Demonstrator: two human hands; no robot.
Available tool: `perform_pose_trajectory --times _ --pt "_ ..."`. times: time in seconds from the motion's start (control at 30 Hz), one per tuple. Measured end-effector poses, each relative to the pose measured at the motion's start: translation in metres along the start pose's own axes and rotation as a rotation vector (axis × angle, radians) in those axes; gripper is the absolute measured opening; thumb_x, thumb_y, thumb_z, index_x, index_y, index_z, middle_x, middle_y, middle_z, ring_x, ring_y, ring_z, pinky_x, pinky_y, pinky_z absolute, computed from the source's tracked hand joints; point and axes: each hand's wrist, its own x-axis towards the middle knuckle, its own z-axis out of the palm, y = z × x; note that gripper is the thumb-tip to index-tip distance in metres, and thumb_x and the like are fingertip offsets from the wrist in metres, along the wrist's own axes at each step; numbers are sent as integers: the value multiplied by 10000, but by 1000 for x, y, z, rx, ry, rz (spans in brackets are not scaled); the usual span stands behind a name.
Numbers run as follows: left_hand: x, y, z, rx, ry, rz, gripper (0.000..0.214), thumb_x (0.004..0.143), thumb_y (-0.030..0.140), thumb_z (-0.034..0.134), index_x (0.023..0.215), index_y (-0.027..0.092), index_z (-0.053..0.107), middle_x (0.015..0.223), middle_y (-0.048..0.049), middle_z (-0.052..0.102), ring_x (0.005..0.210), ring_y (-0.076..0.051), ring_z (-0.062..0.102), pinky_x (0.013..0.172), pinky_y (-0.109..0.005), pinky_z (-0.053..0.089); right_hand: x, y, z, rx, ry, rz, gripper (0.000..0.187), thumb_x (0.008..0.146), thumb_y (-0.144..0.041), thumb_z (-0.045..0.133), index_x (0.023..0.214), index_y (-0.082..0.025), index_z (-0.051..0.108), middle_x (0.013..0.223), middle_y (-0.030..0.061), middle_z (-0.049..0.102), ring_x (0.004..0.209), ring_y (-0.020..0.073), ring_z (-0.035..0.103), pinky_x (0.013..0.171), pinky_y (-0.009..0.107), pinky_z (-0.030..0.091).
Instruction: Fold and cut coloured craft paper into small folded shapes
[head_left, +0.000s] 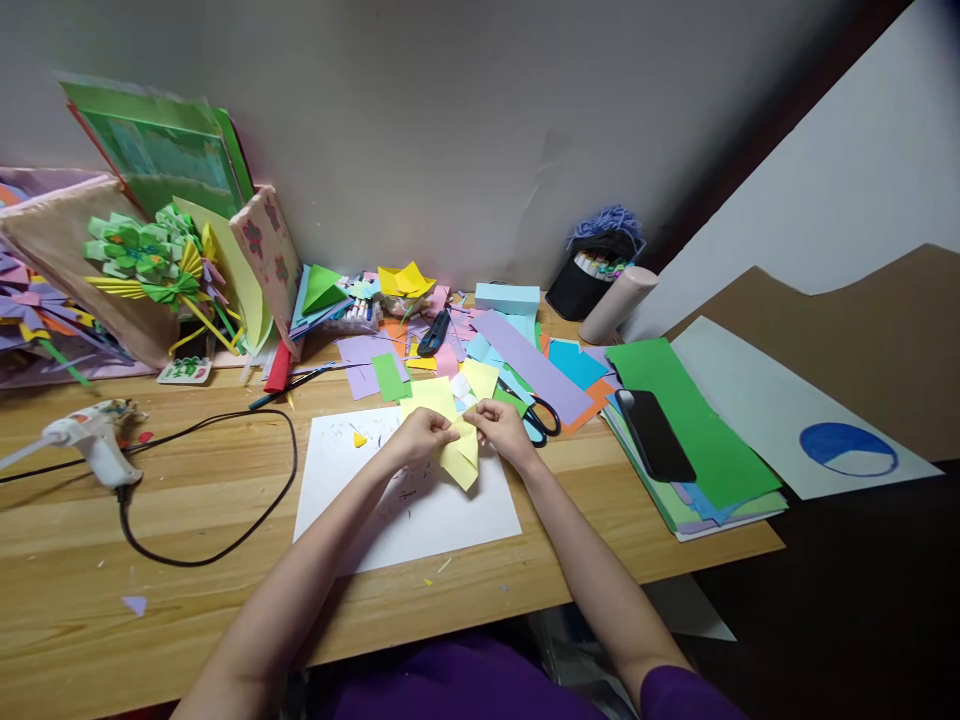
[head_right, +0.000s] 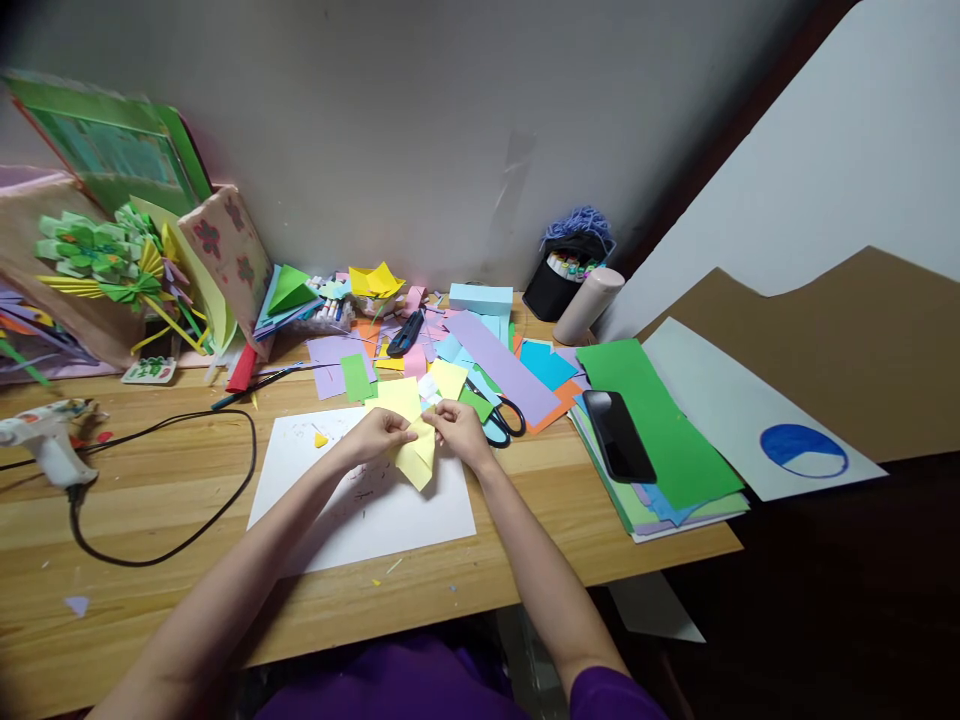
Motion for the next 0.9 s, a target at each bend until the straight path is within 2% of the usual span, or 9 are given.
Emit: perform_pose_trajectory --times 0.23,0.33,0.47,0.53,0.67,0.77,0.83,0.9 --pt "-3 6 -4 -35 -68 -62 331 573 430 608 531 105 565 476 32 446 458 -72 342 436 -197 232 -5 4 8 -163 -23 -97 426 819 -492 418 508 -202 395 358 -61 402 365 99 403 424 221 302" --pt "-4 7 -5 -20 -90 -48 320 578 417 609 546 99 597 470 30 451 454 -75 349 438 -199 241 -6 6 9 -157 7 -65 496 833 -525 364 460 -200 405 340 -39 432 353 110 422 434 236 324" --pt "-4 6 -6 2 -100 -31 327 595 424 596 537 102 591 468 37 423 453 -70 328 439 -199 230 -5 5 9 -135 30 -52 511 818 -541 383 444 -193 417 352 -25 465 345 107 424 427 237 332" --pt "-3 5 -7 25 -63 -32 324 597 426 592 527 111 572 464 44 400 455 -69 315 441 -201 221 -4 5 8 -96 -14 -34 474 808 -543 396 494 -191 439 364 -41 449 343 100 416 402 223 321" --pt "-1 4 -10 136 82 -39 331 627 416 565 463 137 494 440 59 318 447 -66 256 440 -215 179 -2 9 6 -69 -200 14 381 752 -513 506 563 -183 479 420 -52 472 382 91 449 404 200 353" --pt "-1 2 -13 197 86 -21 336 650 403 547 450 143 473 434 61 307 444 -66 247 442 -221 174 -2 12 7 -81 -191 5 366 751 -476 522 546 -177 471 429 -50 478 389 86 450 413 196 361" --pt "-2 3 -15 223 81 11 328 668 405 533 478 138 516 436 52 361 444 -73 282 446 -221 192 -3 13 9 -97 -179 -13 361 765 -457 510 540 -179 458 429 -51 469 384 83 440 412 194 352" --pt "-3 6 -15 223 110 82 312 694 409 515 577 131 596 505 20 491 483 -95 379 470 -218 248 -4 12 12 -128 -192 -35 354 776 -439 499 538 -180 454 434 -51 463 385 81 437 414 193 346"
